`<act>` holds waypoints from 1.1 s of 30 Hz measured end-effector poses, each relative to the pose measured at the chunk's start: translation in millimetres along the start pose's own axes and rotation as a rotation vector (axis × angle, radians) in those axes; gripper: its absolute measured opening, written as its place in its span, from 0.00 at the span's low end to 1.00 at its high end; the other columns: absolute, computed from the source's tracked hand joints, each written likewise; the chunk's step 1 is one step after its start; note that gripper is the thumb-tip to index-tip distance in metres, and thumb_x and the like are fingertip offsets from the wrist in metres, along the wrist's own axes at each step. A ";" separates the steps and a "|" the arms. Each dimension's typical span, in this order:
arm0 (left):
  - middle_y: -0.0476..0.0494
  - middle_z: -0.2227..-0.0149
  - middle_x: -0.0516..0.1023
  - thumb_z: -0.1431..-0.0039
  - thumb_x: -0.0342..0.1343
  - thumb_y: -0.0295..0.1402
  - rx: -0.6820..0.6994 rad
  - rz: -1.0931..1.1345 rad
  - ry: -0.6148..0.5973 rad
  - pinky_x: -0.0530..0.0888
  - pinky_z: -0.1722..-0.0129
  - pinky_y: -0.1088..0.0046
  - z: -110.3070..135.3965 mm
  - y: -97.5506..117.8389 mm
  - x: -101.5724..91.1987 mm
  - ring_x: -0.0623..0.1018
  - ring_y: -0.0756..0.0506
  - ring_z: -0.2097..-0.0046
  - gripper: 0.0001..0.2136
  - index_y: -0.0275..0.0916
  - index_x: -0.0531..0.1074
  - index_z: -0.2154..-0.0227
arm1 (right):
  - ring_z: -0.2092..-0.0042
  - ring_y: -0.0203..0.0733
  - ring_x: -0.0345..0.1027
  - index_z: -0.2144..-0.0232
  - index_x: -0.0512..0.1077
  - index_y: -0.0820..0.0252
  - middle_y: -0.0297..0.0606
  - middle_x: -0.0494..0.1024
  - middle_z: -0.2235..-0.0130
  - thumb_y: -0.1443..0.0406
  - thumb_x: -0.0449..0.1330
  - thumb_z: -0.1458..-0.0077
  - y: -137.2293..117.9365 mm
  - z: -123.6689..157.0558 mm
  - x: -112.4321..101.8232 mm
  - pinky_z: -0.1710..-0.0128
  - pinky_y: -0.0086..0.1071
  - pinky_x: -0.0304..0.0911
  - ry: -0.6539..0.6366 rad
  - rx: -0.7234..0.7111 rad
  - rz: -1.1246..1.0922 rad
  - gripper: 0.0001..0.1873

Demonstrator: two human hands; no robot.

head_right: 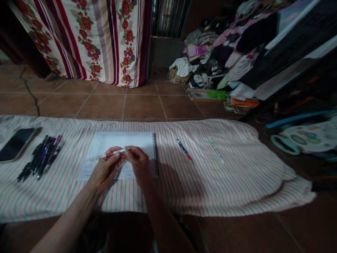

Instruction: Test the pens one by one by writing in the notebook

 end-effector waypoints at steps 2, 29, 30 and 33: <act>0.48 0.72 0.78 0.63 0.68 0.27 -0.001 0.011 0.015 0.74 0.67 0.81 0.4 0.7 -0.3 0.77 0.53 0.70 0.13 0.35 0.74 0.71 | 0.70 0.35 0.69 0.69 0.74 0.56 0.30 0.76 0.73 0.61 0.62 0.55 -0.4 0.3 0.1 0.68 0.30 0.64 -0.002 0.020 -0.020 0.09; 0.43 0.76 0.79 0.63 0.67 0.24 0.042 0.080 0.156 0.75 0.68 0.80 -2.8 -11.3 -1.0 0.78 0.51 0.72 0.09 0.30 0.76 0.74 | 0.69 0.35 0.67 0.70 0.78 0.56 0.31 0.77 0.71 0.60 0.65 0.58 13.2 -2.2 -6.0 0.66 0.29 0.61 0.073 0.104 -0.121 0.10; 0.43 0.76 0.79 0.62 0.66 0.23 0.034 0.093 0.170 0.75 0.68 0.80 -2.8 -11.6 -0.9 0.78 0.51 0.73 0.08 0.30 0.76 0.74 | 0.69 0.35 0.67 0.71 0.78 0.56 0.31 0.77 0.71 0.61 0.65 0.58 12.4 -2.0 -5.7 0.66 0.29 0.61 0.074 0.098 -0.115 0.09; 0.42 0.75 0.79 0.60 0.65 0.21 0.026 0.120 0.174 0.76 0.68 0.80 -2.7 -12.4 -1.2 0.79 0.51 0.72 0.07 0.29 0.76 0.74 | 0.69 0.36 0.67 0.70 0.78 0.56 0.31 0.77 0.71 0.60 0.65 0.58 12.1 -1.5 -5.4 0.67 0.29 0.61 0.068 0.086 -0.102 0.10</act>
Point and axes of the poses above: each hand's wrist, its own z-axis away from the middle knuckle, its own x-axis out of the palm, y = z × x, the point moved 2 cm from there along -z, towards the middle knuckle
